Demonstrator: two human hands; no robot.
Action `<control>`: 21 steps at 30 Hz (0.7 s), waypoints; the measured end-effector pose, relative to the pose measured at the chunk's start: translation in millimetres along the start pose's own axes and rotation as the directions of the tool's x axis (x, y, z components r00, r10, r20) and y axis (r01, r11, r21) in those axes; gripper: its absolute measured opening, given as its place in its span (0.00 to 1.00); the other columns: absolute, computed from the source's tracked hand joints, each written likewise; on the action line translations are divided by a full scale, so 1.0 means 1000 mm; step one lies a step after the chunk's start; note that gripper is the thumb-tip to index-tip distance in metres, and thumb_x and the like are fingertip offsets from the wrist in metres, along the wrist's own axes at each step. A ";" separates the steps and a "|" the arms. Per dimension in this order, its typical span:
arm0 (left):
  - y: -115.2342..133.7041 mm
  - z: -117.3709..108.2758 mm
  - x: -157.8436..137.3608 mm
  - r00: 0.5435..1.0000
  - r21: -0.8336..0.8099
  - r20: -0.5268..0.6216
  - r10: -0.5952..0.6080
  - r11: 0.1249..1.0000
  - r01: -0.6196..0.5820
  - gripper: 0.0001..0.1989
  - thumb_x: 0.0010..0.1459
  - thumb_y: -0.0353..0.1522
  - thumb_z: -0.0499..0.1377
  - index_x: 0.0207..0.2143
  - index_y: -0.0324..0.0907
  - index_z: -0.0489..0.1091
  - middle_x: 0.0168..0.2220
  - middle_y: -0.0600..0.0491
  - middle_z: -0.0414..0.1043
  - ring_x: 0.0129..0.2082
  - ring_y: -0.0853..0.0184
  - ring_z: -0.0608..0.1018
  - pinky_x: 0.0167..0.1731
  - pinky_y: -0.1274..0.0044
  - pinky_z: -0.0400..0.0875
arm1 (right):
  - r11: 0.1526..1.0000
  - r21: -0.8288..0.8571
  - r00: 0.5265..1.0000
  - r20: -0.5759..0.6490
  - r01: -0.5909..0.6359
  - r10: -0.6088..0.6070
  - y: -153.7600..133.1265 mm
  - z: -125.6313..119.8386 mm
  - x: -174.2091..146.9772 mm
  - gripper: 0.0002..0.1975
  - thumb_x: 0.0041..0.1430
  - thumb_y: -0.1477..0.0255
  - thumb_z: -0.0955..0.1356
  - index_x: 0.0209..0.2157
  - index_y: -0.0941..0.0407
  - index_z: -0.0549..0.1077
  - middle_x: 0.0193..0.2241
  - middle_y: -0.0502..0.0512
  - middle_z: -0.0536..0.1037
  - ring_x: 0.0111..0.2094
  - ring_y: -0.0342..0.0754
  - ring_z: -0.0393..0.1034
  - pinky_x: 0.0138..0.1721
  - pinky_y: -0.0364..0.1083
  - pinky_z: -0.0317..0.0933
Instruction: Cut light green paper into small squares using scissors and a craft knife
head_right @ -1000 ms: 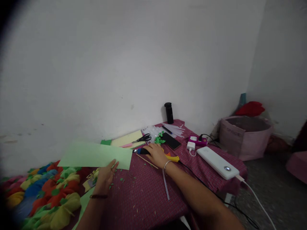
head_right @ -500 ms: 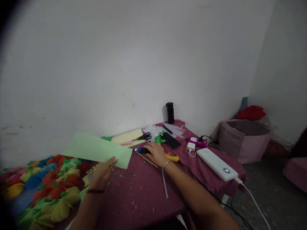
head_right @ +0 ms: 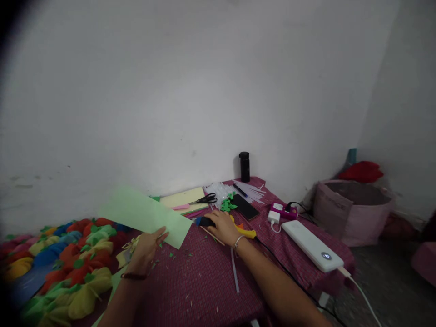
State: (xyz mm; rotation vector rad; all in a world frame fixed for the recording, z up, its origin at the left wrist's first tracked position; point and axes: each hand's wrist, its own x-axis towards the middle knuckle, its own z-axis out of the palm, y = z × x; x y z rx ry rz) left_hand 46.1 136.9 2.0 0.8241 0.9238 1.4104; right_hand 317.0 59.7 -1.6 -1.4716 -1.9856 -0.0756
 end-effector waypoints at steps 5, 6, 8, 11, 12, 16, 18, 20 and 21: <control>0.004 -0.003 0.001 1.000 -0.006 -0.021 0.020 1.000 -0.020 0.23 0.42 0.20 0.64 0.43 0.42 0.71 0.36 0.52 0.79 0.33 0.64 0.80 0.31 0.76 0.76 | 1.000 0.021 1.000 -0.011 -0.018 0.018 0.002 0.002 0.000 0.19 0.53 0.73 0.69 0.48 0.52 0.70 0.40 0.54 0.73 0.43 0.51 0.65 0.44 0.49 0.54; 0.002 -0.001 0.000 1.000 -0.001 -0.016 0.020 1.000 -0.020 0.24 0.41 0.19 0.64 0.43 0.42 0.71 0.37 0.51 0.79 0.31 0.65 0.80 0.30 0.76 0.76 | 1.000 0.021 1.000 -0.005 -0.011 0.011 0.001 0.002 0.000 0.18 0.53 0.72 0.69 0.48 0.51 0.70 0.40 0.54 0.73 0.43 0.51 0.65 0.44 0.49 0.54; -0.004 0.002 0.000 1.000 0.010 0.002 0.017 1.000 -0.017 0.25 0.40 0.18 0.64 0.43 0.40 0.70 0.36 0.51 0.78 0.29 0.66 0.79 0.27 0.76 0.76 | 1.000 0.021 1.000 0.002 0.001 -0.001 -0.001 0.003 -0.001 0.18 0.53 0.71 0.69 0.47 0.51 0.70 0.40 0.54 0.73 0.43 0.51 0.65 0.44 0.49 0.54; -0.011 0.003 0.001 0.999 0.017 0.034 0.012 1.000 -0.012 0.25 0.40 0.17 0.64 0.43 0.38 0.70 0.36 0.50 0.78 0.27 0.67 0.79 0.26 0.76 0.77 | 1.000 0.030 1.000 0.002 0.005 -0.006 -0.003 0.003 -0.001 0.18 0.53 0.71 0.69 0.47 0.51 0.70 0.40 0.54 0.73 0.43 0.51 0.65 0.44 0.49 0.54; -0.011 0.002 0.001 0.999 0.017 0.041 0.011 1.000 -0.011 0.24 0.41 0.17 0.63 0.43 0.38 0.70 0.35 0.50 0.78 0.27 0.67 0.79 0.27 0.76 0.77 | 0.999 0.034 1.000 0.005 0.002 -0.002 -0.003 0.003 -0.001 0.18 0.53 0.71 0.69 0.47 0.51 0.70 0.39 0.54 0.73 0.42 0.51 0.65 0.44 0.49 0.54; -0.007 0.000 0.002 0.998 0.031 0.058 0.005 0.999 -0.007 0.25 0.43 0.16 0.62 0.44 0.41 0.69 0.37 0.51 0.78 0.28 0.68 0.78 0.26 0.77 0.76 | 0.999 0.045 1.000 0.009 -0.030 0.030 0.000 0.002 0.000 0.19 0.52 0.73 0.69 0.47 0.52 0.70 0.40 0.54 0.73 0.42 0.51 0.65 0.44 0.49 0.54; -0.004 -0.001 0.001 0.998 0.035 0.067 0.002 0.999 -0.005 0.24 0.44 0.17 0.62 0.44 0.43 0.69 0.39 0.52 0.77 0.30 0.67 0.78 0.27 0.76 0.77 | 0.998 0.044 0.999 0.006 -0.040 0.040 0.000 0.002 0.000 0.19 0.52 0.73 0.69 0.47 0.52 0.70 0.40 0.55 0.73 0.42 0.51 0.65 0.45 0.49 0.55; -0.003 0.000 -0.001 0.996 0.033 0.083 -0.009 0.999 0.006 0.20 0.48 0.21 0.62 0.43 0.43 0.69 0.41 0.52 0.77 0.33 0.65 0.79 0.30 0.73 0.77 | 0.998 0.043 0.999 0.004 -0.036 0.036 -0.001 0.002 -0.001 0.18 0.52 0.72 0.69 0.46 0.52 0.71 0.40 0.55 0.74 0.42 0.51 0.65 0.45 0.50 0.54; -0.003 0.000 -0.001 0.995 0.032 0.097 -0.023 0.999 0.020 0.18 0.49 0.24 0.62 0.43 0.44 0.69 0.41 0.51 0.77 0.36 0.63 0.79 0.32 0.71 0.78 | 0.999 0.044 1.000 0.002 -0.030 0.030 -0.002 0.002 -0.001 0.17 0.53 0.72 0.69 0.46 0.52 0.71 0.39 0.55 0.74 0.42 0.51 0.65 0.45 0.50 0.54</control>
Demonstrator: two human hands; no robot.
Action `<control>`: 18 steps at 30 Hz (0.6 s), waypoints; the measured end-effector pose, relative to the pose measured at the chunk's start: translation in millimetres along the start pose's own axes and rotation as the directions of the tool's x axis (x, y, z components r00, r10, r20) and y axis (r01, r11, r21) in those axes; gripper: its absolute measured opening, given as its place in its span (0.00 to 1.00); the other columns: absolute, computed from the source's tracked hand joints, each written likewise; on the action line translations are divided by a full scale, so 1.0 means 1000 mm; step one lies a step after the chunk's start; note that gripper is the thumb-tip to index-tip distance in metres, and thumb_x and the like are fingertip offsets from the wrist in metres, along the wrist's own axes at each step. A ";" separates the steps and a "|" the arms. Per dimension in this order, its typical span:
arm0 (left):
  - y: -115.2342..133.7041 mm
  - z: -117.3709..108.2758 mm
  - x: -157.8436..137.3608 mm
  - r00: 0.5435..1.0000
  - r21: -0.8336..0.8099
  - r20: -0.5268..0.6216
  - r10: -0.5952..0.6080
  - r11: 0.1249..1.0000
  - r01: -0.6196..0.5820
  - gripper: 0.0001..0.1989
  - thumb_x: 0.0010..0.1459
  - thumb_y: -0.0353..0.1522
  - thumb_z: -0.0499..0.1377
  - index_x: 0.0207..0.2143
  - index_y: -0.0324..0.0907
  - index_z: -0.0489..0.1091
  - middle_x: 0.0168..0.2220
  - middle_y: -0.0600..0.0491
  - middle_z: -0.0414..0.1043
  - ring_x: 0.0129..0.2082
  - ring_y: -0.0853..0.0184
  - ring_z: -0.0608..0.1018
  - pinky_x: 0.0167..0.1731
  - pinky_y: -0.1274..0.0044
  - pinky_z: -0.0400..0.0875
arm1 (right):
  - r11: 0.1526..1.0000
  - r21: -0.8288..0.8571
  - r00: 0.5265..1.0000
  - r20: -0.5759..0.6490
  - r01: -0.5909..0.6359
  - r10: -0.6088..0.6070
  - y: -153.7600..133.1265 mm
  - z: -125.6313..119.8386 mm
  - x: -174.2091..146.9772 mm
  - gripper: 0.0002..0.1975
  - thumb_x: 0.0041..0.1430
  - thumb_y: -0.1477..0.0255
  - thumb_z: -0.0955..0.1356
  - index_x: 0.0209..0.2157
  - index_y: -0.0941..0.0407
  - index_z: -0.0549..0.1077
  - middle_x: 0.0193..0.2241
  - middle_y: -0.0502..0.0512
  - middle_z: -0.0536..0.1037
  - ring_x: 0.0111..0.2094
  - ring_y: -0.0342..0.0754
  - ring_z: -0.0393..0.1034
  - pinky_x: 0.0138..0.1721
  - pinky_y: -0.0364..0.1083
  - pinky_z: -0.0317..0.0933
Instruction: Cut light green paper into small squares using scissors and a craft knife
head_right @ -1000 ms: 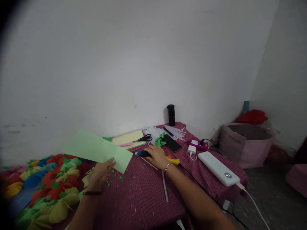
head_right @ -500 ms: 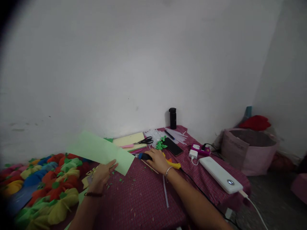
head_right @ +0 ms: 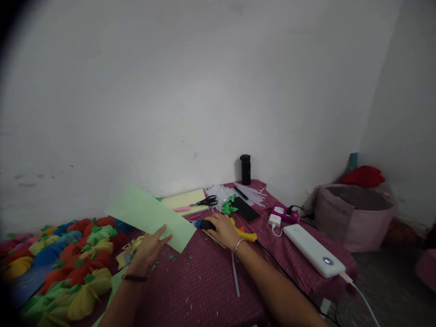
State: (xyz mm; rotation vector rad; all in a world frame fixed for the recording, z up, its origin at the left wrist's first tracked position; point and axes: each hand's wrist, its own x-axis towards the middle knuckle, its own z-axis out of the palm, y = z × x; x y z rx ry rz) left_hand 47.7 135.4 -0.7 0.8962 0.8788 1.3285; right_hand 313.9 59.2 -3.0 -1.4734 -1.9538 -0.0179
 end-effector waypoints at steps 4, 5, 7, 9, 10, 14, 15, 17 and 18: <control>-0.005 0.001 -0.001 0.995 -0.008 0.081 -0.050 0.999 0.050 0.20 0.50 0.29 0.63 0.47 0.46 0.67 0.46 0.51 0.75 0.43 0.60 0.77 0.38 0.68 0.76 | 1.000 0.007 1.000 -0.010 0.011 -0.011 -0.002 0.002 0.000 0.18 0.53 0.71 0.69 0.47 0.51 0.70 0.40 0.54 0.73 0.42 0.51 0.65 0.45 0.49 0.54; -0.006 0.001 -0.001 0.994 -0.007 0.096 -0.058 0.998 0.059 0.21 0.50 0.29 0.64 0.48 0.47 0.66 0.47 0.52 0.74 0.45 0.60 0.76 0.39 0.68 0.76 | 1.000 0.010 1.000 -0.011 0.006 -0.005 -0.002 0.002 0.000 0.18 0.53 0.71 0.69 0.47 0.51 0.70 0.40 0.54 0.73 0.43 0.51 0.65 0.45 0.49 0.54; -0.006 0.001 -0.002 0.990 -0.003 0.115 -0.080 0.997 0.081 0.23 0.50 0.29 0.64 0.49 0.48 0.65 0.48 0.52 0.73 0.47 0.59 0.75 0.40 0.68 0.76 | 1.000 0.017 1.000 -0.014 -0.009 0.009 -0.001 0.003 0.000 0.18 0.52 0.71 0.70 0.47 0.51 0.71 0.40 0.54 0.73 0.43 0.51 0.65 0.45 0.49 0.54; -0.004 0.001 -0.003 0.988 -0.001 0.113 -0.104 0.994 0.105 0.22 0.50 0.29 0.64 0.48 0.48 0.66 0.48 0.52 0.73 0.47 0.59 0.75 0.40 0.68 0.76 | 0.999 0.027 1.000 -0.019 -0.024 0.024 0.000 0.003 0.001 0.19 0.51 0.72 0.70 0.47 0.51 0.71 0.40 0.54 0.73 0.43 0.51 0.65 0.45 0.49 0.54; -0.003 0.001 -0.003 0.988 -0.003 0.109 -0.112 0.994 0.113 0.21 0.50 0.29 0.63 0.48 0.48 0.66 0.47 0.52 0.74 0.47 0.59 0.75 0.40 0.68 0.76 | 0.999 0.032 0.999 -0.019 -0.028 0.029 0.001 0.002 0.001 0.19 0.51 0.73 0.70 0.47 0.51 0.71 0.40 0.54 0.73 0.43 0.51 0.65 0.45 0.49 0.55; 0.003 0.002 -0.005 0.990 -0.018 0.098 -0.106 0.994 0.108 0.18 0.51 0.29 0.63 0.45 0.46 0.68 0.43 0.53 0.76 0.45 0.60 0.76 0.40 0.68 0.75 | 0.999 0.030 0.999 -0.010 -0.037 0.037 0.001 0.000 0.000 0.19 0.51 0.73 0.69 0.47 0.50 0.70 0.40 0.53 0.73 0.43 0.50 0.66 0.44 0.48 0.55; 0.003 0.002 -0.006 0.990 -0.017 0.094 -0.103 0.994 0.105 0.17 0.51 0.29 0.63 0.45 0.46 0.68 0.42 0.54 0.77 0.44 0.60 0.77 0.40 0.68 0.75 | 0.999 0.025 0.999 -0.009 -0.037 0.037 0.000 0.000 0.000 0.19 0.52 0.73 0.69 0.47 0.50 0.70 0.40 0.53 0.73 0.43 0.50 0.66 0.44 0.48 0.55; 0.001 0.005 -0.007 0.989 -0.008 0.091 -0.116 0.993 0.117 0.15 0.52 0.29 0.62 0.44 0.46 0.69 0.41 0.54 0.77 0.41 0.62 0.78 0.39 0.68 0.76 | 0.999 0.016 0.999 -0.005 -0.035 0.035 -0.001 0.001 0.000 0.18 0.52 0.72 0.69 0.47 0.50 0.70 0.40 0.53 0.73 0.43 0.50 0.65 0.45 0.48 0.54; 0.000 0.007 -0.008 0.987 0.000 0.096 -0.129 0.992 0.129 0.14 0.53 0.29 0.61 0.44 0.46 0.69 0.41 0.53 0.77 0.40 0.62 0.78 0.38 0.68 0.76 | 0.999 0.013 0.999 -0.003 -0.034 0.034 -0.002 0.002 0.000 0.18 0.53 0.71 0.69 0.47 0.51 0.70 0.40 0.53 0.73 0.43 0.50 0.65 0.45 0.48 0.54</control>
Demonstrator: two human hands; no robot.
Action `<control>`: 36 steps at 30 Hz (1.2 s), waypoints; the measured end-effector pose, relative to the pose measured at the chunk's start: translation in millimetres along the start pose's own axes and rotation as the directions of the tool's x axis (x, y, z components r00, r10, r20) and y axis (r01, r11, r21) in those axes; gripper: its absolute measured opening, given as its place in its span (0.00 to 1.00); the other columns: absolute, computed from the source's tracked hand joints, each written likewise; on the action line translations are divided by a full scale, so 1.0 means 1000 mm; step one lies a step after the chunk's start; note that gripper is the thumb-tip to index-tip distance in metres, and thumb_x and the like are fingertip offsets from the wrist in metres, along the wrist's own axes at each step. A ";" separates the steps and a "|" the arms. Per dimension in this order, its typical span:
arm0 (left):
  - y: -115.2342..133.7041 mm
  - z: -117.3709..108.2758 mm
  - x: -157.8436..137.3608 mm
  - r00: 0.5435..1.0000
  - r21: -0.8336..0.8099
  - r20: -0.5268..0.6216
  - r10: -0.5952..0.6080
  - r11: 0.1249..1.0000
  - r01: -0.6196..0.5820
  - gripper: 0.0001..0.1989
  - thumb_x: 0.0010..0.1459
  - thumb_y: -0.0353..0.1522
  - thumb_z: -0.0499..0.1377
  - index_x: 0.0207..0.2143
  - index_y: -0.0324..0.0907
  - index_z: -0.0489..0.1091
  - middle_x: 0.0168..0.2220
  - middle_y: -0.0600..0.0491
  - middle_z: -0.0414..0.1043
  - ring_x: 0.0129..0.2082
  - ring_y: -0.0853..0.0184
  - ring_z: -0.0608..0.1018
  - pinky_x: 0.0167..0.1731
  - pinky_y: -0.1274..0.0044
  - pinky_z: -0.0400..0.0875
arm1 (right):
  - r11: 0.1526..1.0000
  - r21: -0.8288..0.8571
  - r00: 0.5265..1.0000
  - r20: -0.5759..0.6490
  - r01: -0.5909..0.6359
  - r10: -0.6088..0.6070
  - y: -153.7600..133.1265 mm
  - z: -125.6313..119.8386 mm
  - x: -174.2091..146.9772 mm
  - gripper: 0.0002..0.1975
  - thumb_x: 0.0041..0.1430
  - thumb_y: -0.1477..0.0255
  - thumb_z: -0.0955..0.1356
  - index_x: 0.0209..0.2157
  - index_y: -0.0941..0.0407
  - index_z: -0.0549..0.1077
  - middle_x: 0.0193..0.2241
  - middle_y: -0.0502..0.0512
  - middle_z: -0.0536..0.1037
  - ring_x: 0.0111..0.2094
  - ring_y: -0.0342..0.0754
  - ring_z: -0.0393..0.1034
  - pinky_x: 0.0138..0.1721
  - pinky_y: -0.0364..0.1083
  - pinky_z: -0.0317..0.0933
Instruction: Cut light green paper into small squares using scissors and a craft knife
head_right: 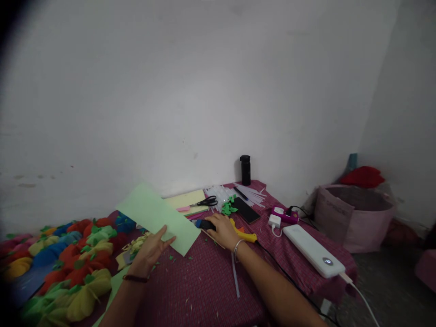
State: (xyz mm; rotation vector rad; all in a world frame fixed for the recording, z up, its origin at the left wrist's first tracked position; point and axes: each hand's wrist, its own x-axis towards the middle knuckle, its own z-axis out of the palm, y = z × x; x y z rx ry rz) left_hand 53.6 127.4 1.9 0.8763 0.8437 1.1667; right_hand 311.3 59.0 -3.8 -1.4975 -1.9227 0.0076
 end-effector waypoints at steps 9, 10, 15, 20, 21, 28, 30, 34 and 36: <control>-0.003 -0.004 0.002 0.996 -0.041 0.054 -0.068 0.997 0.070 0.09 0.55 0.29 0.60 0.40 0.43 0.70 0.42 0.52 0.76 0.38 0.63 0.79 0.38 0.69 0.76 | 0.998 0.057 1.000 -0.012 -0.025 0.026 0.006 -0.002 0.002 0.19 0.51 0.74 0.69 0.47 0.52 0.70 0.41 0.54 0.74 0.44 0.51 0.66 0.44 0.48 0.56; -0.003 -0.005 0.002 0.997 -0.045 0.053 -0.062 0.997 0.065 0.10 0.55 0.29 0.60 0.41 0.43 0.70 0.43 0.52 0.76 0.38 0.63 0.79 0.38 0.69 0.77 | 0.998 0.062 1.000 -0.015 -0.026 0.027 0.006 -0.002 0.002 0.20 0.51 0.74 0.69 0.47 0.52 0.70 0.41 0.54 0.74 0.43 0.51 0.66 0.44 0.48 0.56; -0.009 0.000 0.001 0.991 -0.008 0.095 -0.091 0.996 0.092 0.12 0.54 0.29 0.61 0.42 0.40 0.70 0.44 0.48 0.76 0.39 0.62 0.79 0.36 0.70 0.78 | 0.998 0.059 0.999 -0.028 -0.012 0.014 0.000 0.000 0.001 0.19 0.51 0.74 0.69 0.46 0.52 0.71 0.41 0.54 0.74 0.43 0.51 0.66 0.44 0.48 0.55; -0.013 0.007 -0.004 0.984 0.005 0.116 -0.138 0.990 0.138 0.12 0.54 0.30 0.61 0.42 0.39 0.70 0.46 0.47 0.75 0.39 0.63 0.79 0.36 0.71 0.78 | 0.998 0.057 0.999 -0.033 -0.013 0.015 -0.001 0.001 0.001 0.19 0.51 0.74 0.69 0.46 0.52 0.71 0.40 0.54 0.74 0.43 0.51 0.66 0.44 0.48 0.56; -0.012 0.006 -0.004 0.983 0.004 0.117 -0.140 0.990 0.141 0.12 0.54 0.30 0.61 0.42 0.39 0.70 0.46 0.47 0.75 0.39 0.63 0.79 0.36 0.71 0.78 | 0.998 0.058 0.999 -0.035 -0.016 0.018 0.000 0.001 0.001 0.19 0.51 0.74 0.69 0.47 0.52 0.71 0.40 0.54 0.74 0.43 0.51 0.66 0.44 0.48 0.56; -0.011 0.006 -0.005 0.985 -0.003 0.126 -0.119 0.993 0.121 0.11 0.54 0.29 0.62 0.41 0.38 0.71 0.44 0.46 0.76 0.38 0.63 0.79 0.35 0.71 0.78 | 0.998 0.053 0.998 -0.037 -0.041 0.043 -0.001 0.001 0.001 0.19 0.50 0.74 0.69 0.47 0.52 0.71 0.40 0.54 0.74 0.43 0.51 0.66 0.44 0.48 0.56; -0.014 0.009 -0.007 0.982 0.006 0.135 -0.130 0.991 0.131 0.11 0.53 0.29 0.62 0.41 0.37 0.71 0.44 0.45 0.76 0.37 0.63 0.79 0.35 0.70 0.78 | 0.998 0.053 0.999 -0.034 -0.033 0.035 -0.003 0.002 0.002 0.19 0.51 0.74 0.69 0.47 0.52 0.71 0.41 0.54 0.74 0.43 0.51 0.66 0.44 0.48 0.56; -0.017 0.014 -0.009 0.974 0.020 0.154 -0.164 0.987 0.162 0.12 0.54 0.28 0.61 0.41 0.35 0.71 0.43 0.43 0.76 0.37 0.62 0.79 0.34 0.71 0.79 | 0.997 0.069 0.998 -0.045 -0.030 0.034 -0.001 0.003 0.002 0.20 0.50 0.75 0.69 0.47 0.52 0.71 0.41 0.54 0.74 0.43 0.50 0.67 0.45 0.48 0.56; -0.016 0.014 -0.009 0.974 0.021 0.150 -0.170 0.985 0.168 0.13 0.53 0.28 0.62 0.42 0.35 0.71 0.43 0.43 0.76 0.37 0.62 0.80 0.33 0.71 0.79 | 0.996 0.072 0.998 -0.047 -0.047 0.050 0.002 0.002 0.002 0.20 0.50 0.75 0.69 0.47 0.52 0.71 0.41 0.54 0.74 0.43 0.51 0.66 0.45 0.48 0.56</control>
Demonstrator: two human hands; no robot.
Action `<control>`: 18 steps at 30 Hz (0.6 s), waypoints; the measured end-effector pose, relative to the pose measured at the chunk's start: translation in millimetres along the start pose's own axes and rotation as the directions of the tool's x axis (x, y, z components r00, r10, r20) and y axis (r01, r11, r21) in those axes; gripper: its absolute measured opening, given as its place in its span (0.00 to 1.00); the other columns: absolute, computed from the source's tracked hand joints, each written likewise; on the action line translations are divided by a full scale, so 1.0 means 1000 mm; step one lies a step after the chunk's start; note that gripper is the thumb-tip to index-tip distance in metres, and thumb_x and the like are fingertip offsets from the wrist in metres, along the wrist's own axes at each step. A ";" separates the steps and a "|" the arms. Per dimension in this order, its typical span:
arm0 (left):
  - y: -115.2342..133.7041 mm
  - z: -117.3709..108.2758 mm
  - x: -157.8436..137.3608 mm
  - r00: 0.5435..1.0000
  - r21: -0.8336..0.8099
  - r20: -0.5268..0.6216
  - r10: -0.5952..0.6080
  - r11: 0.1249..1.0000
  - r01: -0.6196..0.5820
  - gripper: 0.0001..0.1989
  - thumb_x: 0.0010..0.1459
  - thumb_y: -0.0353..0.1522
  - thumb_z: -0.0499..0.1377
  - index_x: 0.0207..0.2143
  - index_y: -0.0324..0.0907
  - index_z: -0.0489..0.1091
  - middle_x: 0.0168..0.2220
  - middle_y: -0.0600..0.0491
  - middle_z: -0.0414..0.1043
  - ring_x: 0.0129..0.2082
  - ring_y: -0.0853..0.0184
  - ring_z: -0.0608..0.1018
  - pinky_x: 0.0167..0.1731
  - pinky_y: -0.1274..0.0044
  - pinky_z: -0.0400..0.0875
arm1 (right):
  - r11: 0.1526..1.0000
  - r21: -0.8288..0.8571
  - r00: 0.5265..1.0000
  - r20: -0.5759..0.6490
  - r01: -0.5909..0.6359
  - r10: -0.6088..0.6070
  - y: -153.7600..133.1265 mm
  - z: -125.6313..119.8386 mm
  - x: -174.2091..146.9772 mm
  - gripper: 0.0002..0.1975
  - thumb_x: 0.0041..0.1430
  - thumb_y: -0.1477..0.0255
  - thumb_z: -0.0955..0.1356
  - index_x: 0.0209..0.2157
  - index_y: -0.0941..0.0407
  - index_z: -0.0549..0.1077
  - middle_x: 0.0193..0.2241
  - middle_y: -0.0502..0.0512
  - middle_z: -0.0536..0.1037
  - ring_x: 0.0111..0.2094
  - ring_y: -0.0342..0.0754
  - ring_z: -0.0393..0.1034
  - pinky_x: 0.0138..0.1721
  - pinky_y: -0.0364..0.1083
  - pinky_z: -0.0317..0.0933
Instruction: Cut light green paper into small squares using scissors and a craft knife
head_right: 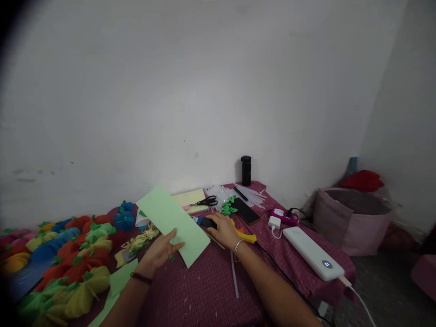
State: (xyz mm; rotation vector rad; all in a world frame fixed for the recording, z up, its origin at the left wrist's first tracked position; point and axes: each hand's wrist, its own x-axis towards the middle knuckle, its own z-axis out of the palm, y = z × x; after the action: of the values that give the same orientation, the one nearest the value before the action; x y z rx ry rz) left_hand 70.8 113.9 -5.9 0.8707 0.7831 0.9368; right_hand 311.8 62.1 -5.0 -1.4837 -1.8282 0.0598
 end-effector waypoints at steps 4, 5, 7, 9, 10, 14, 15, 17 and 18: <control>0.001 -0.001 -0.001 1.000 0.001 0.016 0.015 1.000 -0.015 0.12 0.53 0.29 0.62 0.42 0.37 0.72 0.43 0.44 0.76 0.37 0.62 0.79 0.34 0.71 0.78 | 1.000 0.017 1.000 -0.012 0.003 -0.003 0.000 -0.001 0.000 0.20 0.50 0.76 0.69 0.47 0.53 0.71 0.41 0.54 0.74 0.44 0.50 0.66 0.45 0.48 0.57; 0.000 -0.001 -0.001 1.000 0.004 0.029 0.011 1.000 -0.011 0.12 0.53 0.30 0.62 0.42 0.37 0.72 0.43 0.45 0.76 0.38 0.62 0.79 0.35 0.71 0.78 | 1.000 0.022 1.000 -0.018 0.011 -0.010 -0.001 0.000 0.000 0.20 0.50 0.76 0.69 0.47 0.53 0.71 0.41 0.54 0.74 0.43 0.50 0.67 0.45 0.48 0.57; -0.003 0.000 -0.001 0.998 0.016 0.059 -0.009 1.000 0.008 0.13 0.53 0.31 0.63 0.42 0.38 0.72 0.43 0.46 0.77 0.38 0.62 0.79 0.35 0.71 0.78 | 0.999 0.031 0.999 -0.024 0.022 -0.022 -0.002 0.002 0.000 0.21 0.49 0.76 0.69 0.47 0.53 0.71 0.41 0.54 0.74 0.43 0.50 0.67 0.45 0.48 0.58; -0.007 0.002 -0.001 0.996 0.029 0.090 -0.025 0.999 0.023 0.14 0.52 0.32 0.63 0.42 0.38 0.72 0.44 0.47 0.76 0.38 0.62 0.79 0.36 0.71 0.77 | 0.999 0.041 0.999 -0.023 0.024 -0.023 -0.002 0.004 0.000 0.21 0.49 0.76 0.69 0.47 0.53 0.71 0.41 0.54 0.74 0.43 0.50 0.67 0.45 0.48 0.58; -0.008 0.002 -0.001 0.995 0.035 0.095 -0.026 0.999 0.023 0.15 0.52 0.33 0.63 0.43 0.38 0.72 0.44 0.47 0.76 0.39 0.62 0.79 0.36 0.71 0.77 | 0.999 0.045 1.000 -0.022 0.021 -0.020 -0.001 0.004 0.000 0.21 0.49 0.77 0.69 0.47 0.53 0.71 0.41 0.54 0.74 0.43 0.50 0.67 0.45 0.48 0.58; -0.012 0.005 -0.002 0.996 0.041 0.088 -0.018 0.999 0.014 0.15 0.51 0.34 0.64 0.42 0.38 0.72 0.44 0.46 0.76 0.39 0.61 0.78 0.37 0.71 0.77 | 0.999 0.050 0.999 -0.036 -0.015 0.017 0.004 0.001 0.001 0.21 0.49 0.77 0.69 0.47 0.53 0.71 0.41 0.54 0.74 0.43 0.50 0.67 0.46 0.49 0.58; -0.012 0.005 -0.002 0.996 0.040 0.089 -0.017 0.999 0.014 0.15 0.51 0.34 0.64 0.42 0.38 0.73 0.44 0.46 0.76 0.39 0.61 0.79 0.37 0.71 0.76 | 0.999 0.046 0.999 -0.039 -0.023 0.025 0.005 0.000 0.002 0.21 0.49 0.77 0.69 0.47 0.52 0.71 0.41 0.54 0.74 0.44 0.50 0.67 0.46 0.49 0.58; -0.010 0.004 -0.002 0.994 0.062 0.107 -0.030 0.998 0.023 0.17 0.49 0.35 0.65 0.42 0.38 0.73 0.43 0.45 0.76 0.38 0.60 0.79 0.35 0.71 0.77 | 0.999 0.036 0.999 -0.040 -0.026 0.028 0.005 -0.002 0.002 0.21 0.49 0.76 0.69 0.47 0.52 0.71 0.41 0.54 0.74 0.44 0.51 0.67 0.46 0.50 0.58; -0.009 0.003 -0.003 0.992 0.097 0.118 -0.036 0.995 0.025 0.17 0.48 0.35 0.65 0.42 0.38 0.73 0.43 0.45 0.77 0.37 0.60 0.79 0.33 0.71 0.76 | 0.999 0.034 0.999 -0.039 -0.020 0.021 0.005 -0.003 0.003 0.21 0.49 0.76 0.70 0.47 0.51 0.71 0.42 0.54 0.74 0.44 0.51 0.67 0.46 0.50 0.58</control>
State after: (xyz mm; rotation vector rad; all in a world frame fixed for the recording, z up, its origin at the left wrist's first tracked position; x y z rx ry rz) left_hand 75.4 107.9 -11.7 0.9868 0.7400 0.8175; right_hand 317.3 64.4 -3.6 -1.4707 -1.7723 0.0698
